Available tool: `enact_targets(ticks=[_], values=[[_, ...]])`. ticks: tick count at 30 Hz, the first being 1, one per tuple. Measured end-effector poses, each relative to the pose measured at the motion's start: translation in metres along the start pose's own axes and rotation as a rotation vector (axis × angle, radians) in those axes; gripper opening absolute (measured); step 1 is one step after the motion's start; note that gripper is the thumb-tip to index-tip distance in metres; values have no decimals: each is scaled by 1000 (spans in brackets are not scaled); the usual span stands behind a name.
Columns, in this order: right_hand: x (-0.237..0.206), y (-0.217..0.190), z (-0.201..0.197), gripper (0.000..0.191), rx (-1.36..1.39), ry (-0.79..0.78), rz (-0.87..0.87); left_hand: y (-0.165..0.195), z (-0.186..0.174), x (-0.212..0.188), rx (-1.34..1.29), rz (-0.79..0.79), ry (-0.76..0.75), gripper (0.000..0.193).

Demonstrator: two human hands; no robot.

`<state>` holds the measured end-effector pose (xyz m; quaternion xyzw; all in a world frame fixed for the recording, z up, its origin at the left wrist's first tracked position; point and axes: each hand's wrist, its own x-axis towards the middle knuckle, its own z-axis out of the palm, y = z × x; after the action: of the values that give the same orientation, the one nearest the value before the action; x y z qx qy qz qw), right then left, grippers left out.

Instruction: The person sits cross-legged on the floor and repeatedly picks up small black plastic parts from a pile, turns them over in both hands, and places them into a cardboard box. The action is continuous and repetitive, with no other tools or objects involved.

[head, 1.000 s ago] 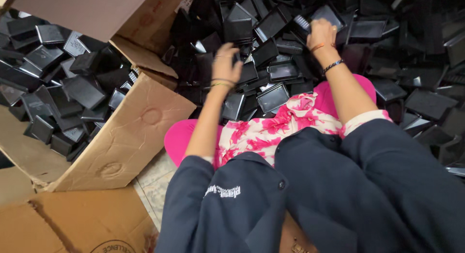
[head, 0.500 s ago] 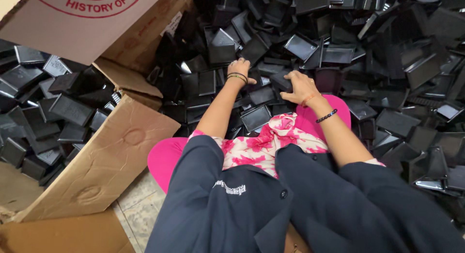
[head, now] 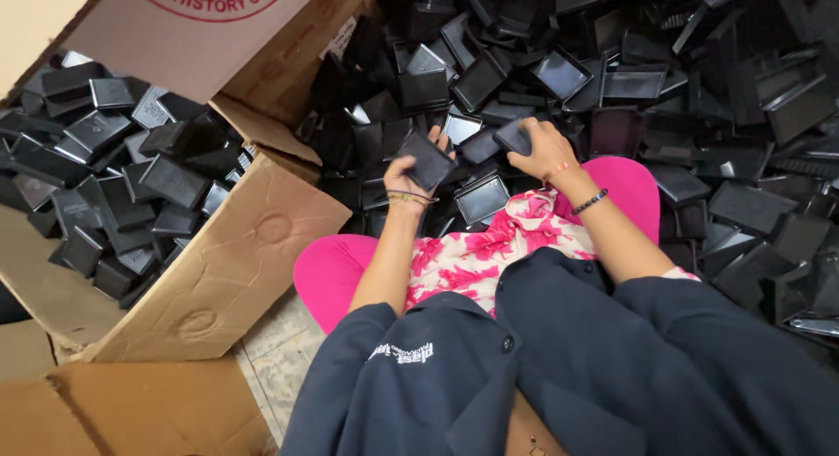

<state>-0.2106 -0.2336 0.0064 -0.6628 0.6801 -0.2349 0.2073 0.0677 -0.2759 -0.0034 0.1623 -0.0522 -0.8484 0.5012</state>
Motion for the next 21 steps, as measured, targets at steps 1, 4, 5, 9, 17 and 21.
enact_targets(ticks=[1, 4, 5, 9, 17, 21], values=[[-6, -6, -3, 64, 58, 57, -17, 3, 5, -6, -82, 13, 0, 51], [-22, -33, -7, 57, 346, 179, -86, 7, 19, -2, -99, 19, -383, 60], [-25, -44, -6, 55, 522, 192, -120, 4, 22, 3, 98, 78, -203, 63], [-33, -83, 3, 50, 622, 231, -171, -27, 26, 18, 524, 182, 104, 68], [-46, -101, 36, 55, 913, 44, -108, -47, 15, 5, 683, 255, 181, 65], [-59, -108, 43, 59, 825, 43, -141, -38, 16, 1, 496, 127, 370, 64]])
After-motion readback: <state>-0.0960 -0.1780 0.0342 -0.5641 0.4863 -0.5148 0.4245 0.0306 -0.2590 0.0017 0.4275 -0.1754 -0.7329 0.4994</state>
